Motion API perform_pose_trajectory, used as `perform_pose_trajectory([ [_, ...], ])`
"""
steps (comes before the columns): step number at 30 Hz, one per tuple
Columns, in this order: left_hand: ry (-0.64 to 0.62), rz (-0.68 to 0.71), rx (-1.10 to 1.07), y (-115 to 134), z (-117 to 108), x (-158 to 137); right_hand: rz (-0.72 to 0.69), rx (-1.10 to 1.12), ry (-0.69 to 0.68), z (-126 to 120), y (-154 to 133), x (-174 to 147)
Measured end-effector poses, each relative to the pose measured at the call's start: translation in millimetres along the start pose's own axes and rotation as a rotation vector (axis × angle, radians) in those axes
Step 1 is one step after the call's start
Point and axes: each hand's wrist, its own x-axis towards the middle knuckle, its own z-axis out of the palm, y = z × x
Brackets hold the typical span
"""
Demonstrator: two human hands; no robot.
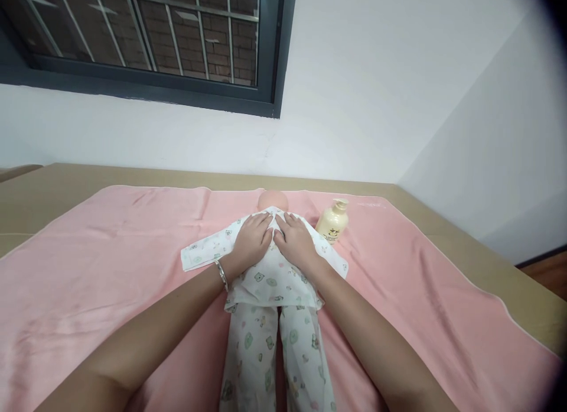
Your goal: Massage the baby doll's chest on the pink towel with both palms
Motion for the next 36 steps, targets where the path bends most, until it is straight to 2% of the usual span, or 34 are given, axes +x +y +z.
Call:
perform_pose_trajectory([
  [6, 0.17, 0.054, -0.077, 2.3, -0.6, -4.4, 0.006, -0.016, 0.082, -1.9, -5.4, -4.7],
  [11, 0.271, 0.019, -0.03, 6.0, -1.7, -11.6, 0.029, -0.069, 0.128, -1.7, -9.3, -10.7],
  [15, 0.311, -0.055, 0.051, 13.0, -5.3, -15.3, 0.112, -0.098, 0.142, -3.0, -14.3, -13.7],
  [19, 0.259, -0.137, 0.113, 18.8, -8.6, -14.5, 0.172, -0.086, 0.113, -4.7, -16.1, -13.1],
  [24, 0.104, -0.192, 0.127, 13.4, -3.1, -9.3, 0.123, -0.019, 0.016, -2.3, -6.4, -7.1],
  [28, 0.007, -0.215, 0.041, 4.1, 3.1, -5.3, 0.102, 0.055, -0.059, -0.2, 0.1, -2.9],
  [36, 0.007, -0.191, -0.042, 3.6, 0.0, -4.1, 0.077, 0.104, -0.052, -0.5, 1.9, -3.7],
])
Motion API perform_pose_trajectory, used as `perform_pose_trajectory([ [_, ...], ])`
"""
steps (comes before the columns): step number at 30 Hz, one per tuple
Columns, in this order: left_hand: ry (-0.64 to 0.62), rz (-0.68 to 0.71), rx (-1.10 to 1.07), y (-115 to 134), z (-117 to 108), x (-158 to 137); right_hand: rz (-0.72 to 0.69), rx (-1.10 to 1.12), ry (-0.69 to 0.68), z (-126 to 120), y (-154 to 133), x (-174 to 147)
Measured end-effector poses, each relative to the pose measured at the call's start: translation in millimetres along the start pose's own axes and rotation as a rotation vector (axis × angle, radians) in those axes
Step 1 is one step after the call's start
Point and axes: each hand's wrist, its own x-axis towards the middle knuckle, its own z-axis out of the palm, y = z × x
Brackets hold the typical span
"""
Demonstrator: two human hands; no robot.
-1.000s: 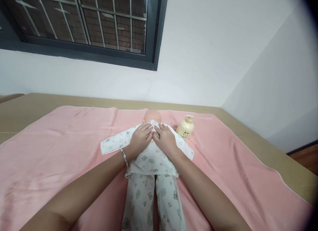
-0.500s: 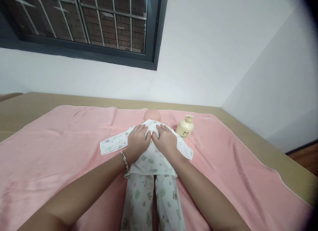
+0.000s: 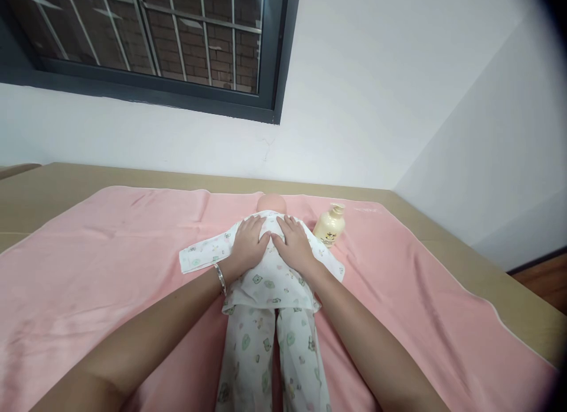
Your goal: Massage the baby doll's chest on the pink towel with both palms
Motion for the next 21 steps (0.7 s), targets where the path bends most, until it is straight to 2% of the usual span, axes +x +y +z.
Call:
perform_pose_trajectory([
  [10, -0.008, 0.033, 0.057, -0.7, 0.8, -1.7, -0.053, -0.008, -0.038, -3.0, 3.0, 0.0],
  [12, 0.048, 0.069, 0.091, 2.2, 0.0, -4.7, -0.02, -0.061, -0.02, -4.4, -5.0, -2.8],
  [16, 0.24, 0.155, 0.151, 10.1, -4.6, -13.3, 0.101, -0.207, 0.033, -7.5, -29.0, -17.4],
  [19, 0.321, 0.188, 0.185, 14.2, -9.2, -17.5, 0.08, -0.29, 0.059, -9.7, -41.8, -29.0],
  [21, 0.318, 0.171, 0.185, 14.7, -10.6, -17.8, 0.048, -0.3, 0.072, -10.9, -42.4, -31.0],
])
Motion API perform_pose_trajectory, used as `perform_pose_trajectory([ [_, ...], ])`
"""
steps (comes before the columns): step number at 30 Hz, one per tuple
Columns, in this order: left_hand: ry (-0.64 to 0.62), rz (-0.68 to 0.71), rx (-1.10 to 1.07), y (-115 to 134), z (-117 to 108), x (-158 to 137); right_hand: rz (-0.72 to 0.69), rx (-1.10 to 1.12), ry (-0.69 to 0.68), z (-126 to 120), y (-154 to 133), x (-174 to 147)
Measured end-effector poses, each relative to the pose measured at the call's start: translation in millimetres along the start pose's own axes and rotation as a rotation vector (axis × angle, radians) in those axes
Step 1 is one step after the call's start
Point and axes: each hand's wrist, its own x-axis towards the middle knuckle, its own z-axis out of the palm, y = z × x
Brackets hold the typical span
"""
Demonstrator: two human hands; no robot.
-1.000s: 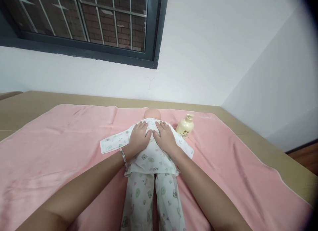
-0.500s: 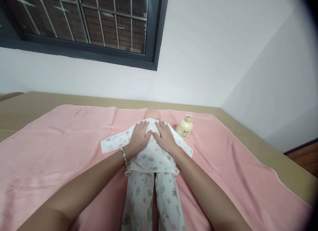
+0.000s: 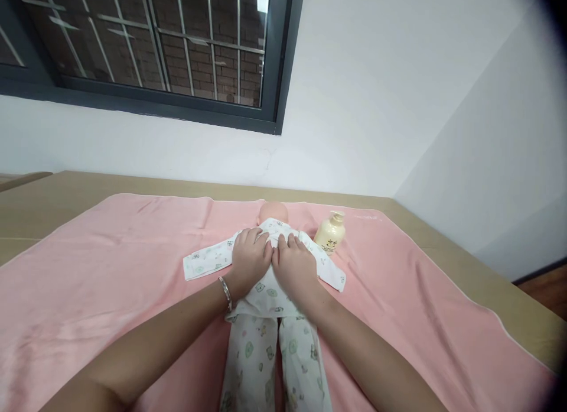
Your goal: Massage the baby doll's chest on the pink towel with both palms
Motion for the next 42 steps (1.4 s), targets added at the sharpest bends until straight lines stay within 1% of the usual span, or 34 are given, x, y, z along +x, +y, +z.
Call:
perform_pose_trajectory([
  [2, -0.039, -0.032, -0.017, -1.5, 1.8, 1.0, -0.016, 0.043, -0.004, 1.5, 5.9, 4.7],
  [6, -0.119, -0.066, -0.068, -6.8, 10.0, 3.2, -0.047, 0.206, -0.057, 8.6, 23.6, 21.3],
  [8, -0.121, -0.048, -0.082, -7.9, 11.3, 3.2, -0.065, 0.215, -0.047, 10.2, 26.2, 23.8],
  [10, -0.092, -0.022, -0.087, -6.9, 9.2, 2.1, -0.075, 0.168, -0.002, 9.5, 22.4, 20.0],
  [13, -0.043, -0.014, -0.081, -2.9, 3.2, -0.9, -0.049, 0.123, 0.062, 7.5, 12.9, 10.2],
  [15, -0.031, -0.035, -0.069, -1.1, 1.5, -2.3, -0.017, 0.158, 0.089, 8.2, 11.4, 8.2],
  [17, -0.038, -0.061, -0.055, -1.6, 3.4, -2.6, 0.002, 0.228, 0.087, 11.1, 15.5, 11.8],
  [19, -0.071, -0.075, -0.044, -4.3, 8.3, -1.7, -0.006, 0.289, 0.049, 15.1, 22.3, 18.3],
  [22, -0.13, -0.052, -0.056, -9.7, 15.4, 0.1, -0.044, 0.301, 0.019, 20.5, 29.3, 24.6],
  [24, -0.124, -0.011, -0.09, -11.5, 16.5, 0.6, -0.075, 0.28, 0.074, 23.3, 29.8, 23.6],
  [29, 0.02, 0.049, -0.164, -8.1, 8.3, -0.8, -0.117, 0.228, 0.33, 29.3, 25.9, 13.6],
  [32, 0.062, 0.038, -0.17, -5.3, 4.1, -2.1, -0.107, 0.188, 0.379, 29.0, 23.8, 10.3],
  [34, 0.065, 0.006, -0.155, -4.1, 3.1, -2.8, -0.055, 0.164, 0.36, 25.7, 21.9, 9.3],
  [38, 0.024, -0.094, -0.122, -2.8, 3.5, -3.6, 0.037, 0.144, 0.236, 17.4, 18.7, 9.9],
  [40, -0.005, -0.142, -0.129, -3.5, 5.4, -3.2, 0.035, 0.161, 0.178, 16.6, 19.8, 12.4],
  [42, -0.052, -0.168, -0.146, -5.8, 8.8, -2.1, 0.003, 0.2, 0.128, 18.9, 23.2, 16.4],
])
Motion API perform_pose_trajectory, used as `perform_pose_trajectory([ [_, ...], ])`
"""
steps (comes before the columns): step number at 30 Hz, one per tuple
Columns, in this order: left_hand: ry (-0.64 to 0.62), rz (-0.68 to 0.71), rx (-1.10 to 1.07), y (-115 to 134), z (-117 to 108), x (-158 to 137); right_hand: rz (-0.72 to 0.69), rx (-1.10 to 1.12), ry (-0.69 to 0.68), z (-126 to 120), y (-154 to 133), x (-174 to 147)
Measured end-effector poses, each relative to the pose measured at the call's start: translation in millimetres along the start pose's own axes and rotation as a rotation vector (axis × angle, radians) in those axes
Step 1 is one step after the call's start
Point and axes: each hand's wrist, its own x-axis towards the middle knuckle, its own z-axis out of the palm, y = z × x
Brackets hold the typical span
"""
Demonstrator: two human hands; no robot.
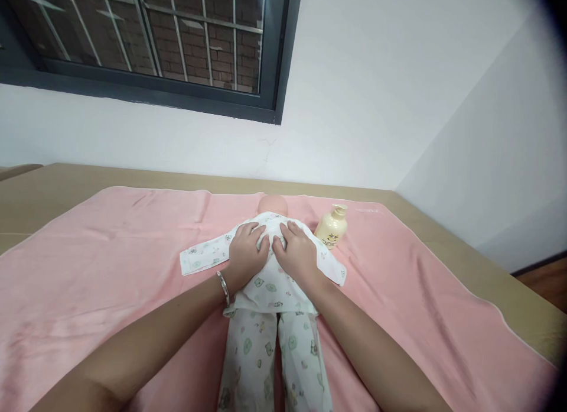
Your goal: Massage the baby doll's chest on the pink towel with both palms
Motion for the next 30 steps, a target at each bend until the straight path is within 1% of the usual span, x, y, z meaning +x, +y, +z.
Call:
perform_pose_trajectory([
  [4, -0.151, 0.024, -0.043, -8.0, 7.4, 4.9, -0.097, 0.098, -0.109, 5.6, 8.3, 5.2],
  [6, -0.189, 0.025, -0.068, -11.0, 9.7, 6.1, -0.139, 0.1, -0.065, 5.1, 8.5, 4.2],
  [9, -0.158, -0.007, -0.136, -12.3, 10.2, 4.6, -0.213, 0.04, 0.09, 0.8, 4.7, 0.6],
  [10, -0.135, -0.017, -0.163, -12.1, 9.8, 3.5, -0.233, 0.028, 0.102, -0.7, 3.4, -0.1],
  [11, -0.107, -0.024, -0.189, -11.8, 9.4, 2.3, -0.248, 0.029, 0.079, -1.8, 2.6, -0.4],
  [14, -0.05, -0.031, -0.232, -11.1, 8.8, -1.0, -0.26, 0.068, -0.061, -3.0, 2.4, 0.8],
  [15, -0.045, -0.031, -0.236, -11.1, 8.9, -1.6, -0.261, 0.072, -0.065, -3.0, 2.6, 1.3],
  [18, -0.049, -0.04, -0.244, -11.7, 9.5, -2.1, -0.285, 0.054, 0.052, -2.2, 2.7, 1.4],
  [19, -0.051, -0.041, -0.248, -11.9, 9.6, -1.9, -0.292, 0.057, 0.068, -1.7, 2.5, 1.3],
  [20, -0.053, -0.041, -0.25, -12.0, 9.7, -1.5, -0.292, 0.072, 0.049, -1.1, 2.5, 1.3],
  [23, -0.071, -0.038, -0.248, -12.1, 9.5, -0.1, -0.27, 0.146, -0.099, -0.4, 3.4, 3.1],
  [24, -0.079, -0.037, -0.248, -12.1, 9.3, 0.4, -0.266, 0.164, -0.125, -1.5, 3.9, 4.3],
  [26, -0.084, -0.037, -0.254, -12.1, 9.1, 1.0, -0.277, 0.177, -0.116, -6.2, 4.5, 7.2],
  [28, -0.074, -0.042, -0.26, -12.5, 9.2, 1.3, -0.29, 0.184, -0.061, -13.2, 4.2, 9.6],
  [30, -0.062, -0.056, -0.26, -13.0, 9.5, 1.1, -0.269, 0.197, 0.002, -18.9, 2.7, 10.5],
])
